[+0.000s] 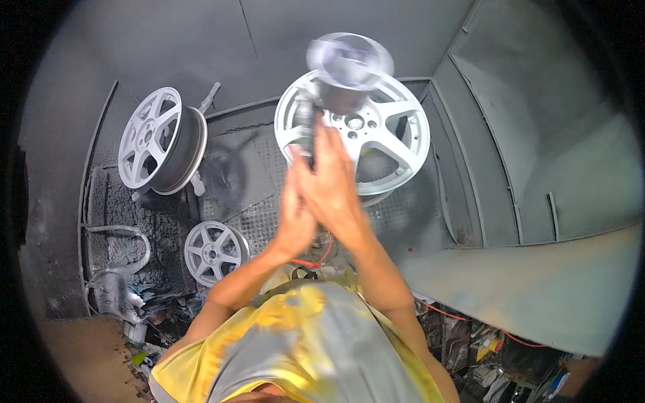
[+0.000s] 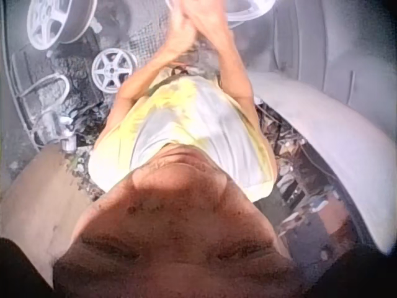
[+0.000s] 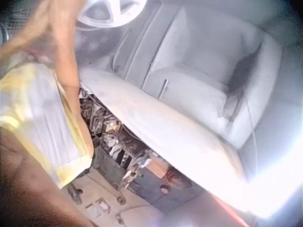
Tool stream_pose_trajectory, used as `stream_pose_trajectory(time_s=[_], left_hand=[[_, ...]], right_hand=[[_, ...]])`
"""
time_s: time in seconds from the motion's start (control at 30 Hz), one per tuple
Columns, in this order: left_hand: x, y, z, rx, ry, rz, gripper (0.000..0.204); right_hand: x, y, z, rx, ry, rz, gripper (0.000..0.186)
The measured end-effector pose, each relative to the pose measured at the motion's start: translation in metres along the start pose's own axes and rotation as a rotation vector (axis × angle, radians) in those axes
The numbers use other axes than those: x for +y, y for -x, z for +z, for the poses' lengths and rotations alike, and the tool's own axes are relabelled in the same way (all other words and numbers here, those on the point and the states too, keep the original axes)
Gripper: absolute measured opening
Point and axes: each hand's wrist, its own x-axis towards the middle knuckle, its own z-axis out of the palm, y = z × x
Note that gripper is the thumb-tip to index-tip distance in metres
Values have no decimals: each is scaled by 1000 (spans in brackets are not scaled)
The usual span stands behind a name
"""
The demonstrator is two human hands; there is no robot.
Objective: The person sands the surface of a car rim by hand before using a spray gun to apply white paint to the rim.
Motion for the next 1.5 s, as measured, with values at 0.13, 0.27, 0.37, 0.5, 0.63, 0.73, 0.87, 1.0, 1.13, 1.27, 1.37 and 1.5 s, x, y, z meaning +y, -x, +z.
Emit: stream_pose_trajectory(time_s=[0.13,0.27,0.37,0.5,0.63,0.73,0.87,1.0,1.13,1.27,1.37,1.5], left_hand=[[0,-2,91,-146,106,-29,59],[-6,-9,127,-405,115,31,56],[10,-34,122,-633,82,46,59],[-10,-61,99,-788,59,76,55],[-53,-104,63,-860,-115,132,44],[-91,-144,36,-747,-285,266,36],[-133,-194,2,-717,-514,340,27],[-160,-215,-23,-837,-573,327,12],[-165,-235,-41,-889,-603,412,12],[-170,-261,-54,-818,-711,484,16],[-176,-276,-51,-814,-794,426,44],[-212,-296,-31,-818,-852,444,74]], right_hand=[[31,10,-77,149,45,163,33],[35,12,-127,293,-168,314,29],[48,3,-154,422,-269,271,29],[56,-19,-167,599,-244,293,29],[63,-30,-177,649,-184,331,29],[71,-41,-167,608,-192,418,29],[90,-37,-135,327,-91,613,36],[99,-25,-100,70,-237,765,37],[106,-24,-82,-63,-285,804,35],[115,-46,-77,30,-107,741,31],[126,-70,-68,169,-54,685,32],[135,-88,-50,250,-150,683,32]])
